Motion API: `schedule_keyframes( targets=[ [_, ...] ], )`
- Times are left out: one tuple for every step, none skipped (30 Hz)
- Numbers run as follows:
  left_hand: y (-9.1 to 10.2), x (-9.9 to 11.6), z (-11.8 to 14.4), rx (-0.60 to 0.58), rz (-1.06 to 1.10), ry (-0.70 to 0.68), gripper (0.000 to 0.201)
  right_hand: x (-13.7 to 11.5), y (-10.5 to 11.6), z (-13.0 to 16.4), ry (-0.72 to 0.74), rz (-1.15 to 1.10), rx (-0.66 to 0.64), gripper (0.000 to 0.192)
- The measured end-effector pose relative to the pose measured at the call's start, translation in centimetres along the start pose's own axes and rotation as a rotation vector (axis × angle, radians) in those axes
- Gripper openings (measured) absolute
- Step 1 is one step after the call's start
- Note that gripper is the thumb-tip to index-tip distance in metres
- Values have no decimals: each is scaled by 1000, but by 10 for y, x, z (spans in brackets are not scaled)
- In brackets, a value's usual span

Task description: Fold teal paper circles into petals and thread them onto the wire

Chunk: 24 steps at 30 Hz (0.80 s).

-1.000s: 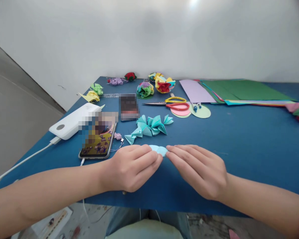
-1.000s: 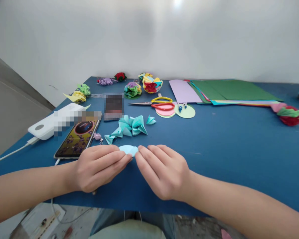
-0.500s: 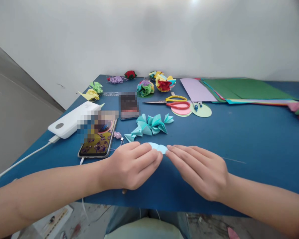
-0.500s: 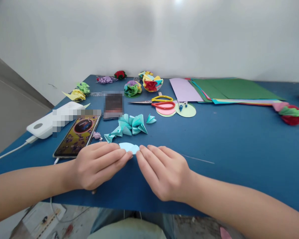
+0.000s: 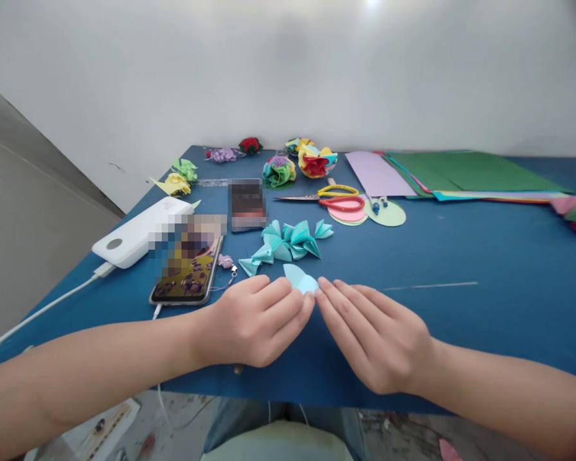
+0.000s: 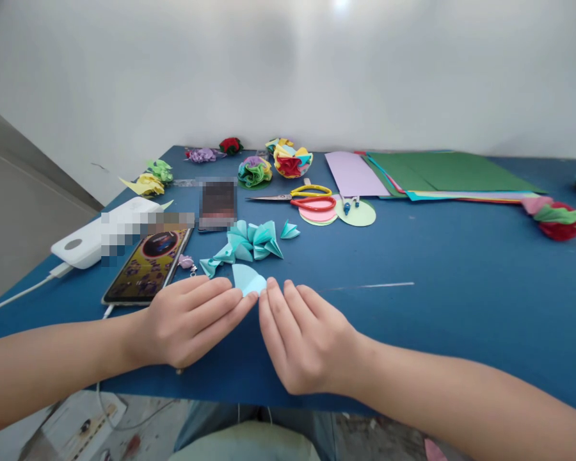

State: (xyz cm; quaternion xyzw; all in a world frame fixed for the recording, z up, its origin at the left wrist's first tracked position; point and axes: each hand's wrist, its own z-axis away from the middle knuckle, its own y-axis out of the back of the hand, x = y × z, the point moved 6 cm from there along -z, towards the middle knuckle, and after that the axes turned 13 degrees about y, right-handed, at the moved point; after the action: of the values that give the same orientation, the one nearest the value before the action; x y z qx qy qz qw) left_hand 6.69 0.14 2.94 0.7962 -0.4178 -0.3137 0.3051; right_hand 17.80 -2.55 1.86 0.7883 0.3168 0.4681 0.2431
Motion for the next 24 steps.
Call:
schedule_keyframes(
  targets=[
    [-1, 0, 0, -1, 14, 6, 16, -1, -1, 0, -4, 1, -3, 28],
    [-2, -1, 1, 0, 33, 15, 16, -1, -1, 0, -13, 0, -1, 27],
    [-3, -1, 1, -2, 56, 28, 15, 0, -1, 0, -26, -7, 5, 26],
    [-4, -2, 2, 0, 82, 42, 15, 0, -1, 0, -43, -21, 16, 25],
    [-5, -4, 3, 0, 111, 57, 16, 1, -1, 0, -61, -38, 29, 23],
    [-6, -5, 3, -2, 139, 72, 16, 2, -1, 1, -81, -58, 41, 23],
    [-7, -6, 3, -5, 165, 86, 16, 4, -1, 1, -97, -78, 53, 22],
    [-7, -7, 3, -4, 190, 101, 16, 5, 0, 2, -110, -96, 62, 21],
    [-7, -8, 3, -4, 213, 115, 14, 6, 0, 3, -122, -108, 70, 21],
    [-6, -9, 2, -6, 234, 127, 13, 7, 1, 3, -129, -116, 80, 21],
    [-6, -9, 1, -8, 252, 137, 12, 8, 2, 3, -130, -125, 83, 21],
    [-5, -9, 1, -9, 267, 146, 11, 9, 3, 3, -128, -132, 89, 21],
    [-5, -9, 0, -12, 283, 154, 11, 9, 4, 2, -124, -139, 96, 20],
    [-4, -9, 0, -17, 296, 161, 10, 9, 5, 1, -123, -144, 102, 20],
    [-4, -9, 0, -20, 308, 167, 10, 9, 6, 0, -124, -142, 108, 20],
    [-4, -10, 0, -17, 318, 173, 10, 10, 7, -1, -133, -135, 112, 19],
    [-4, -10, 1, -13, 327, 178, 10, 10, 8, -1, -146, -121, 118, 20],
    [-5, -10, 1, -5, 336, 183, 11, 10, 9, -2, -159, -103, 121, 20],
    [-5, -10, 2, 2, 345, 187, 12, 10, 9, -2, -170, -84, 124, 20],
    [-5, -11, 2, 7, 351, 188, 13, 9, 10, -2, -177, -66, 130, 20],
    [-6, -11, 2, 8, 354, 188, 14, 9, 10, -2, -177, -53, 134, 19],
    [-7, -11, 3, 4, 352, 186, 15, 8, 10, -2, -173, -44, 137, 19],
    [-8, -11, 3, -1, 343, 182, 15, 7, 9, -1, -165, -38, 137, 19],
    [-8, -11, 3, -4, 330, 178, 15, 6, 9, -1, -154, -33, 133, 20]
  ],
)
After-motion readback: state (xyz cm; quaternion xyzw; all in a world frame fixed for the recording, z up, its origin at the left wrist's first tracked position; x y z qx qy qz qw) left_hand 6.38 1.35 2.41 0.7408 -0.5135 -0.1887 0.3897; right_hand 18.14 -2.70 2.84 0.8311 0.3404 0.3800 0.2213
